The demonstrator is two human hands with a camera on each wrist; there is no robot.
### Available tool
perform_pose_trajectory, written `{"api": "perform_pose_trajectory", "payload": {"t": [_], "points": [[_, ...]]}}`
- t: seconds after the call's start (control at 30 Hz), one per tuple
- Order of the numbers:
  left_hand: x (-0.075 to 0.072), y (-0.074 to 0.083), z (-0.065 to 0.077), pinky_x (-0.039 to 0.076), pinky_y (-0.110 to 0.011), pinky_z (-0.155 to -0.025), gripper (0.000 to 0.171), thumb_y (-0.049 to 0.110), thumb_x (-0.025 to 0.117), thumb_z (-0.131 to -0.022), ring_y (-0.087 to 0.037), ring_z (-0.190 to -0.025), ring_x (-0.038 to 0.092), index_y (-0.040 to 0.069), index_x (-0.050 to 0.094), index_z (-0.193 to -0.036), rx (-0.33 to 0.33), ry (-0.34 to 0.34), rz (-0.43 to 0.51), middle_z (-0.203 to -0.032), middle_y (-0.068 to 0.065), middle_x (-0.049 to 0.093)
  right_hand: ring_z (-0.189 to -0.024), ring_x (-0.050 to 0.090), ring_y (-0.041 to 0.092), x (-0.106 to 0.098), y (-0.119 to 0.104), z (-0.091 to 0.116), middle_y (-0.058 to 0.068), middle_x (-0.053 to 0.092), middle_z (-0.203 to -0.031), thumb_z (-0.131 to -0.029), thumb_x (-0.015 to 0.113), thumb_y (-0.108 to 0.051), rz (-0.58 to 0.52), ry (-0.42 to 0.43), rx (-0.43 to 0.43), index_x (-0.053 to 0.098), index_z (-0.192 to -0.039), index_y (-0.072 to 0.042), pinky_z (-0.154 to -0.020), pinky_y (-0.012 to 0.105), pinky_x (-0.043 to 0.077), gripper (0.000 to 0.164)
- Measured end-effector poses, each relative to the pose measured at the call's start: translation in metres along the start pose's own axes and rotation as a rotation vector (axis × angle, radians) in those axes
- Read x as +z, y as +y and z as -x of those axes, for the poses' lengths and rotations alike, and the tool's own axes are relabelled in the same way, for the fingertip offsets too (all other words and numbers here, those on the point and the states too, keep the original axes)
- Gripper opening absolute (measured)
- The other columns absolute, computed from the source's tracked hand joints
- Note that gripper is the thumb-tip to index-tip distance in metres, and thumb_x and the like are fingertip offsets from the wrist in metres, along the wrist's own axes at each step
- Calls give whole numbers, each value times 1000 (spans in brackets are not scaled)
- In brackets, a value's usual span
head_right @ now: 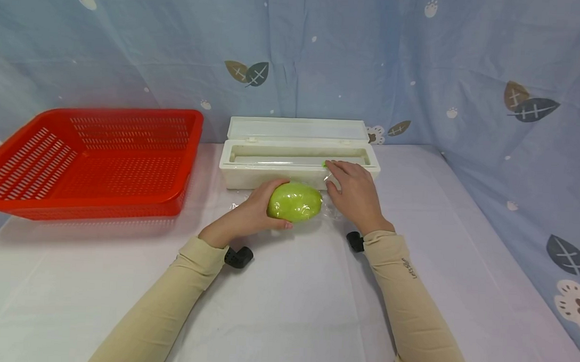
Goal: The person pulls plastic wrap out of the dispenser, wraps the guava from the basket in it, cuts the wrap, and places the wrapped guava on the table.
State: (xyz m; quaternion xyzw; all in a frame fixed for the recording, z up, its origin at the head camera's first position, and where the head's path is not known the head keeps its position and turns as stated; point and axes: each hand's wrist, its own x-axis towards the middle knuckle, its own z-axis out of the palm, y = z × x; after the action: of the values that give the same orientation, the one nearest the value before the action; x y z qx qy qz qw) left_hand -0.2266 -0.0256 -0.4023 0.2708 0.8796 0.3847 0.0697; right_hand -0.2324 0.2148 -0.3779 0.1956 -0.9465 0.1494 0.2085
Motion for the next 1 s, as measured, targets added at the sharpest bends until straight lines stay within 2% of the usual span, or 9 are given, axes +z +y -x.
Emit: {"api": "perform_pose_trajectory", "payload": {"t": [0.7,1.0], "points": [[1,-2,-2,32,-39,-92,91,42,77,-64,-16,-116,28,25,24,-136,-2,-3,-6,-132,1,30,-117,41,28,0,0,0,9,48,-127,-86,57,-21,0,-14,-22,48,-129,-9,-98,45,26,46],[1,-3,-2,32,-39,-92,90,43,77,-64,-15,-115,29,25,24,-135,7,2,-11,-131,1,31,-121,37,27,0,-2,0,9,46,-129,-87,56,-22,-6,-38,-4,46,-131,-10,-102,43,20,47]]}}
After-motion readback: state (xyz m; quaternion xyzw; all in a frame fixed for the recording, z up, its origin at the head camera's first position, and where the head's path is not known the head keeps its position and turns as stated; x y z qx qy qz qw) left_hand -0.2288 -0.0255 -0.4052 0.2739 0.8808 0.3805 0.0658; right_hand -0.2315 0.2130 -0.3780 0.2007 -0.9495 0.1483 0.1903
